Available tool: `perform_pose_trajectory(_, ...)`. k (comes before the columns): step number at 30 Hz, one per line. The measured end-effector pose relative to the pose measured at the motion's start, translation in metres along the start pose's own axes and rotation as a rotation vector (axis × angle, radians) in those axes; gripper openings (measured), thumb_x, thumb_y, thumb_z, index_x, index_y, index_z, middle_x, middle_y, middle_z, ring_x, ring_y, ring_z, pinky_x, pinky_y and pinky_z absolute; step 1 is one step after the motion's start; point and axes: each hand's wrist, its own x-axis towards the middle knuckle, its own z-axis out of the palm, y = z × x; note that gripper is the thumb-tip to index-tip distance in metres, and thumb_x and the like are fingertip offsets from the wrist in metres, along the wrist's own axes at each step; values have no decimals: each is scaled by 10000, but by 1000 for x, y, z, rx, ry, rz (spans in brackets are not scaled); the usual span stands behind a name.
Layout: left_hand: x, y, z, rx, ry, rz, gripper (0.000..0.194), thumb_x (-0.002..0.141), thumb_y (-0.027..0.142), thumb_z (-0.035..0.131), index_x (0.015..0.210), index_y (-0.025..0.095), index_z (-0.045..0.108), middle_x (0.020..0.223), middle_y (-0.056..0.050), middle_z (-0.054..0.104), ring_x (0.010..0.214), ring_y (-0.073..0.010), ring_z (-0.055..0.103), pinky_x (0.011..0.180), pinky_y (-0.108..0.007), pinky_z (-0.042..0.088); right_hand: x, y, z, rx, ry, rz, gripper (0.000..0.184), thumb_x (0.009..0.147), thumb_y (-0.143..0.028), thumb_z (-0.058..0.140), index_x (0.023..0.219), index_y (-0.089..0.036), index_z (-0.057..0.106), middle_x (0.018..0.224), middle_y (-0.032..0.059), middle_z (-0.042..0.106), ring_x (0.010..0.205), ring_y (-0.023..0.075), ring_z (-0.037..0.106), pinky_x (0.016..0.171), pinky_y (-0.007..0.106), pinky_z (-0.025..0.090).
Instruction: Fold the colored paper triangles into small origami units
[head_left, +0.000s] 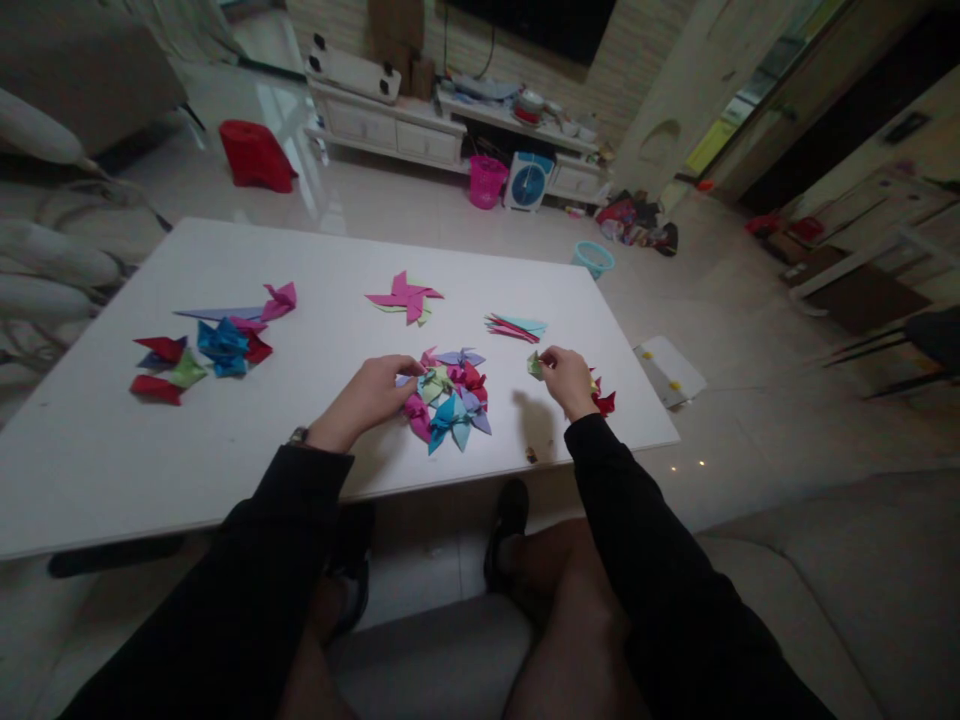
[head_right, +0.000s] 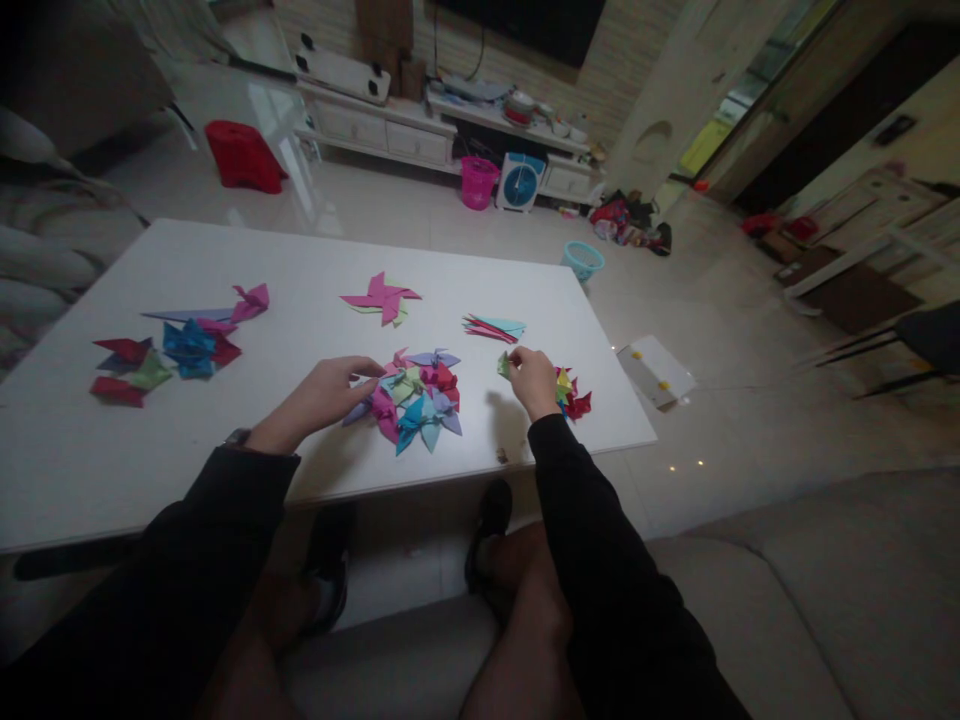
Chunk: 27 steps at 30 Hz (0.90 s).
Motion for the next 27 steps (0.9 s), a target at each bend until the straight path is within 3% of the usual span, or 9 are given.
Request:
perform_pose_trajectory(3,1,-2,1,1,-23,-6,314,853,338,533,1005,188,763,1054,-96,775,985,-262,709,945,-379,539,-4,42,-11,-67,-4,165,160,882,-246,612,916,-184,755,896,87,740,810,191,615,693,292,365)
perform_pose_trajectory(6,3,-3,1,-17,-49,-15,327,858,360,539,1006,176,765,1074,-109,772,997,-267,706,950,-379,535,-11,68,-19,-120,20,303,171,873,-259,613,917,-174,756,918,114,740,788,185,592,662,313,322)
perform_pose_trajectory(10,3,-6,2,-51,-69,-6,325,863,352,547,1017,164,763,1070,-112,772,994,-262,706,942,-373,533,-13,81,-23,-116,37,382,113,830,-262,651,827,-185,734,869,127,728,738,203,543,655,348,306)
perform_pose_trajectory(13,3,-9,3,-59,-72,-6,306,866,326,552,1027,169,760,1057,-104,773,986,-255,708,933,-372,535,-7,74,-23,-81,82,363,134,843,-283,639,850,-179,723,908,140,719,777,213,552,686,360,339)
perform_pose_trajectory(17,2,-8,6,-76,-29,5,287,879,304,560,1049,160,742,1066,-108,766,991,-248,707,946,-382,536,-1,26,-16,181,165,190,157,902,-238,544,918,-163,681,980,107,701,841,174,588,794,320,426)
perform_pose_trajectory(20,1,-1,11,-149,19,9,267,885,278,573,1075,157,715,1054,-103,759,972,-226,706,944,-375,545,-11,-40,0,549,215,-33,183,937,-287,527,971,-149,641,1003,104,677,921,184,615,842,314,483)
perform_pose_trajectory(23,3,8,21,-256,78,-9,306,874,239,589,1161,155,658,1099,-108,737,980,-217,700,933,-381,562,-34,-113,22,777,117,-184,299,978,-369,511,1194,-177,587,1241,129,629,1076,210,628,906,354,530)
perform_pose_trajectory(27,15,8,41,-264,175,-5,287,891,154,547,1160,184,641,1115,-115,705,1048,-226,671,995,-385,542,-67,-186,45,801,2,-366,394,1000,-364,481,1370,-240,528,1479,124,485,1436,247,418,1200,459,358)
